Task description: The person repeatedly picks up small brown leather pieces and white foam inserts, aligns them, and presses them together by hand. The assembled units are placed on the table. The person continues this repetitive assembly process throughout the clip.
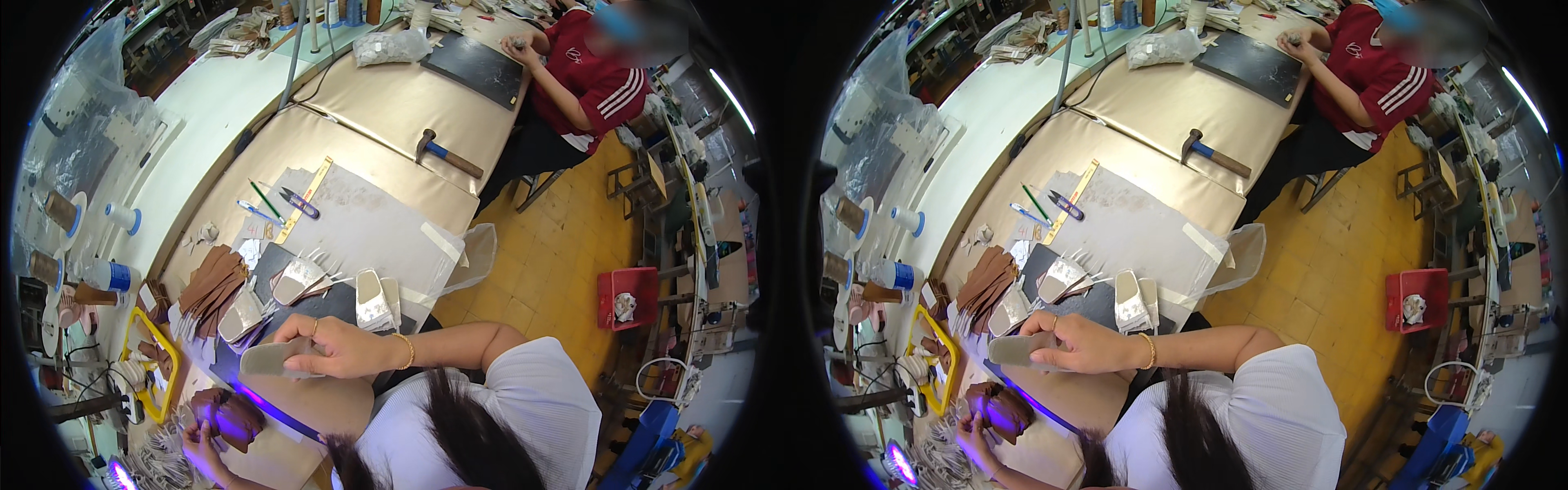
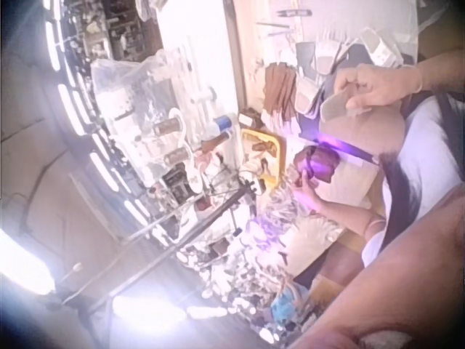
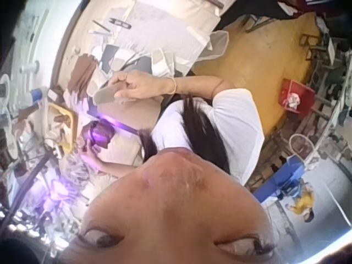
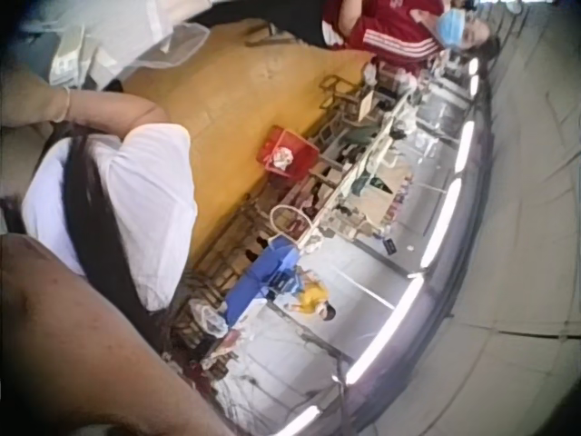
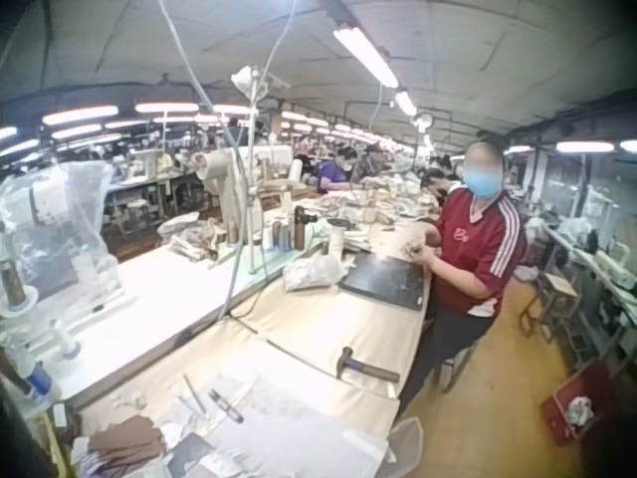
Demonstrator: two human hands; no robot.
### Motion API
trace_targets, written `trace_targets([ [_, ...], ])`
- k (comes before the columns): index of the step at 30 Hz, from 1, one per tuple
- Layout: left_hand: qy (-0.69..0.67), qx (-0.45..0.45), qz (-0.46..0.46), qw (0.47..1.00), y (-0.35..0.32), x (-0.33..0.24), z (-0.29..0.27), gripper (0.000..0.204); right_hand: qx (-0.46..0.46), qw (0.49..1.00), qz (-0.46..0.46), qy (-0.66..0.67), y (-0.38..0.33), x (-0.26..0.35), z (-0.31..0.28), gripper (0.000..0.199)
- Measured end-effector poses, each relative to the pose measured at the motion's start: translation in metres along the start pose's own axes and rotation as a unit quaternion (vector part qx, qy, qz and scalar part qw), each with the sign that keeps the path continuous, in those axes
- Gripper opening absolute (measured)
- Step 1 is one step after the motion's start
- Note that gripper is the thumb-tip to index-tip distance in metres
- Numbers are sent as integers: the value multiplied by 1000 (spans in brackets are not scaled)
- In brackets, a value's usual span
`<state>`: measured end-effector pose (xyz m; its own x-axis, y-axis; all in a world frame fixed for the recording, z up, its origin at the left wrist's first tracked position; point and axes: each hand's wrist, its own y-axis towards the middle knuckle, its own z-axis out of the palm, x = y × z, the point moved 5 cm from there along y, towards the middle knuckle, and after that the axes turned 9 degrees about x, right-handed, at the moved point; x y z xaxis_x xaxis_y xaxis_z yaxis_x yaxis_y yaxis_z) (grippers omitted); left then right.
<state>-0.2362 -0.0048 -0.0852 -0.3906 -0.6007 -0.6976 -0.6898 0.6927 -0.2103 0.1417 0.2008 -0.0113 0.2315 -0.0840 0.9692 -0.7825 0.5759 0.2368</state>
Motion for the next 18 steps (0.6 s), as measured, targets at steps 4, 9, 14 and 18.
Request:
trace_targets([
  [4,-73,28,-23,997,-3,9,-12,20,7,1000,-12,-20,4,0,0,34],
  [9,-86,34,16,996,8,5,-1,17,-3,1000,-17,-18,2,-1,-3,34],
  [14,125,-31,48,990,-4,-32,1,13,10,1000,-16,-17,4,2,0,34],
  [18,101,-52,85,990,-10,-43,6,14,36,999,21,2,6,7,3,33],
])
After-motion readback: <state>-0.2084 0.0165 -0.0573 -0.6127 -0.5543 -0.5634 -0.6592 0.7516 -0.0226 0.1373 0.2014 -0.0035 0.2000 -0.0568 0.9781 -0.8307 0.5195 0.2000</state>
